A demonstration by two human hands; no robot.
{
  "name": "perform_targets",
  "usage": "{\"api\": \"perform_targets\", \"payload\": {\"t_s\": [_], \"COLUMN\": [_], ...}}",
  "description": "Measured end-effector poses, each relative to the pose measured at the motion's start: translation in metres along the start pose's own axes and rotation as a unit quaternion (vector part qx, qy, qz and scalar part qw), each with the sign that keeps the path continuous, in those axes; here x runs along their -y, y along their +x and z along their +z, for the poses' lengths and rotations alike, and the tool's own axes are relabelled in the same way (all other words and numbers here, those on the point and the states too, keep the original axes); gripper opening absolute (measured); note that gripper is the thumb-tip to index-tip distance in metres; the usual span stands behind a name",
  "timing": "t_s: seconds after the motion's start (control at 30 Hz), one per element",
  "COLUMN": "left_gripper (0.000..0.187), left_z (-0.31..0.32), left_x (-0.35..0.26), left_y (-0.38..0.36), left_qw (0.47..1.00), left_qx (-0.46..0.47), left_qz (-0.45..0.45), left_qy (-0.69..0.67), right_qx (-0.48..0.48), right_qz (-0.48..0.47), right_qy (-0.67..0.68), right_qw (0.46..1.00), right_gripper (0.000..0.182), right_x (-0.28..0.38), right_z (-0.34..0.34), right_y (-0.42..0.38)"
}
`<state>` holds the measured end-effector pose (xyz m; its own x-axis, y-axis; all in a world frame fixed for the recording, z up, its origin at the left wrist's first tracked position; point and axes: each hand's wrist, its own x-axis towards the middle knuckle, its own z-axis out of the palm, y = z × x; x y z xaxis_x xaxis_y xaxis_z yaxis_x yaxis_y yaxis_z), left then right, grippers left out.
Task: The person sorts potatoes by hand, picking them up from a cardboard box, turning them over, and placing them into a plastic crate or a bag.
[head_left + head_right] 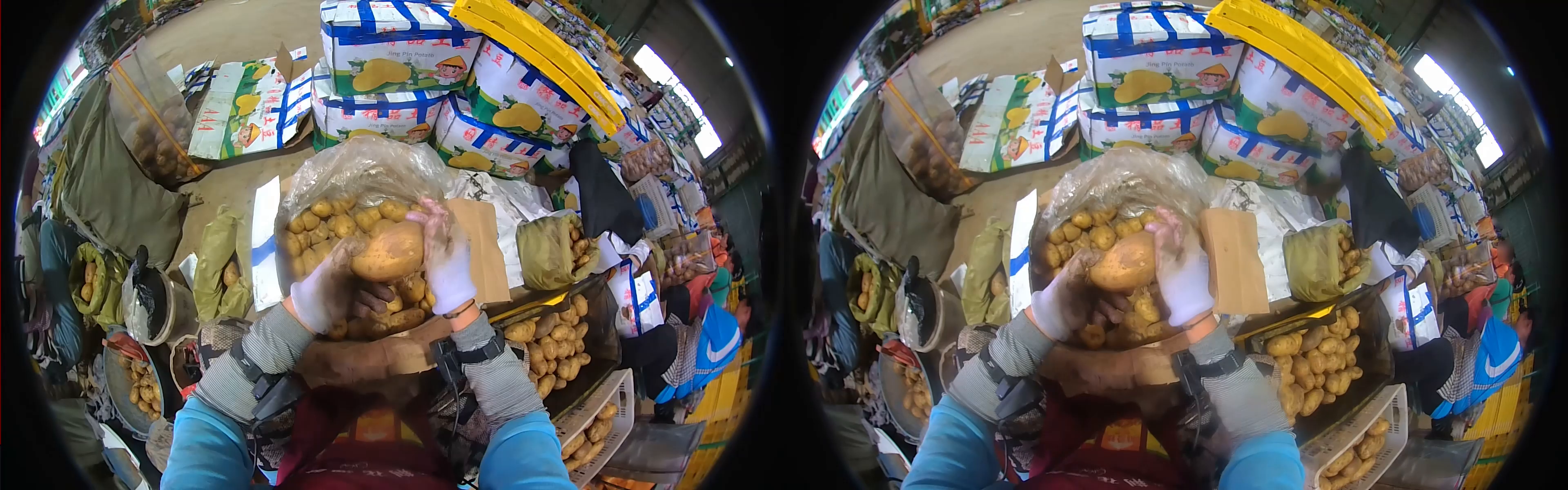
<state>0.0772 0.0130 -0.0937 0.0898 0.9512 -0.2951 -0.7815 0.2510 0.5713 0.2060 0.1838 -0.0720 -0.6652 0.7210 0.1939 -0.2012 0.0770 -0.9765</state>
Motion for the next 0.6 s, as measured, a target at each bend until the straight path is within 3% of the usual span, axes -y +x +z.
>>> {"api": "perform_targets", "payload": {"t_s": [0.07, 0.17, 0.23, 0.33, 0.4, 0.47, 0.53, 0.6], "left_gripper": [0.060, 0.056, 0.055, 0.054, 0.053, 0.054, 0.054, 0.054], "left_z": [-0.007, 0.052, 0.046, 0.029, 0.025, 0.027, 0.020, 0.019], "left_x": [0.004, 0.003, -0.001, 0.000, 0.001, 0.002, 0.008, 0.007], "left_y": [0.006, -0.001, -0.001, -0.002, -0.001, 0.001, 0.008, 0.008], "left_qw": [0.999, 0.983, 0.982, 0.986, 0.987, 0.986, 0.982, 0.983], "left_qx": [0.028, -0.156, -0.168, -0.136, -0.126, -0.145, -0.159, -0.164], "left_qz": [-0.031, 0.093, 0.081, 0.091, 0.094, 0.087, 0.099, 0.076], "left_qy": [-0.028, -0.025, 0.030, 0.022, 0.005, 0.000, -0.010, -0.029], "right_qx": [0.039, 0.038, -0.005, -0.050, -0.053, -0.036, 0.003, 0.044], "right_qz": [-0.185, -0.158, -0.126, 0.070, 0.073, -0.102, -0.178, -0.133], "right_qy": [-0.243, -0.320, -0.210, -0.072, -0.003, -0.132, -0.251, -0.283], "right_qw": [0.951, 0.933, 0.970, 0.994, 0.996, 0.985, 0.952, 0.949], "right_gripper": [0.051, 0.049, 0.044, 0.039, 0.039, 0.039, 0.038, 0.038], "right_x": [0.013, 0.009, -0.027, 0.006, 0.012, 0.019, 0.021, 0.019], "right_z": [0.009, 0.007, 0.001, -0.008, -0.007, 0.016, 0.023, 0.015], "right_y": [-0.008, -0.015, -0.005, 0.001, 0.000, -0.013, -0.018, -0.020]}}
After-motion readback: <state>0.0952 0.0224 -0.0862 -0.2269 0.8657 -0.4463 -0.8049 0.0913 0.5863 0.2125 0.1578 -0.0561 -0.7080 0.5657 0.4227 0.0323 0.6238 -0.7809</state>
